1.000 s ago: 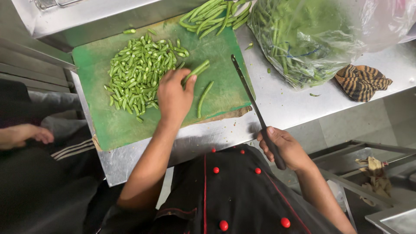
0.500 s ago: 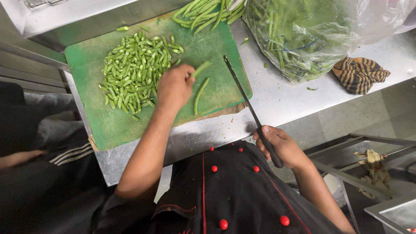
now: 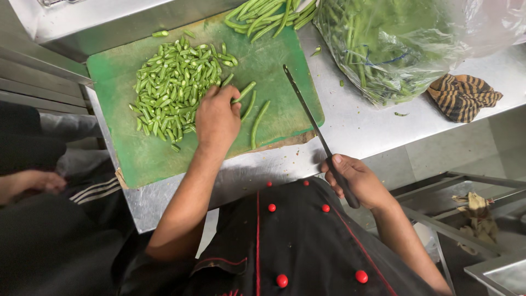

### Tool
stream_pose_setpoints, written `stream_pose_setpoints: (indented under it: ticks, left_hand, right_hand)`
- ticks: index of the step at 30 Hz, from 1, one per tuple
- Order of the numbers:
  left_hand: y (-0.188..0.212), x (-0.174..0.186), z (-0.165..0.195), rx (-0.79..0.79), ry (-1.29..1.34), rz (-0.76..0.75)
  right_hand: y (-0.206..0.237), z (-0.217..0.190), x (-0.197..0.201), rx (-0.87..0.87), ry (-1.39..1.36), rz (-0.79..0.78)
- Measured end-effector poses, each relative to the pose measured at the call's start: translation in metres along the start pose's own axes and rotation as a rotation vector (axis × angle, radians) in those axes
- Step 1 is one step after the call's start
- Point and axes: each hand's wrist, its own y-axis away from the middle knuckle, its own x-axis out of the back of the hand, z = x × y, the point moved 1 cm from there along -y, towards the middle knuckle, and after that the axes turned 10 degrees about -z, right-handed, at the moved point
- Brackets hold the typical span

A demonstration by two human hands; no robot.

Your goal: The person cuts green beans into short pieces on a green cutting board, taking beans one at a time from a pile and from a large plastic bag beside the board, and trims them with a knife. The cut pieces accumulate in a pile on the board as the person works through the beans.

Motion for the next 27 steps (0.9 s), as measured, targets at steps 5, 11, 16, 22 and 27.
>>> stream_pose_setpoints:
  ticks: [5, 11, 16, 22, 27]
  left_hand:
    - [0.013, 0.000, 0.012, -0.013, -0.113, -0.061]
    - [0.012, -0.005, 0.013, 0.021, -0.159, -0.215]
    - [0.011, -0.012, 0.011, 0.048, 0.133, -0.213]
    - [0.019, -0.011, 0.012, 0.093, -0.128, -0.208]
    - [0.020, 0.000, 0.015, 0.007, -0.186, -0.063]
  right_hand:
    - [-0.003, -0.004, 0.002, 0.007, 0.020, 0.004]
    - [-0.008, -0.005, 0.003, 0.017, 0.012, -0.013]
    - [-0.008, -0.005, 0.004, 0.013, 0.003, -0.023]
    - [-0.009, -0.003, 0.006, -0.003, -0.014, -0.020]
    - [-0.011, -0.001, 0.007, -0.011, -0.012, -0.014]
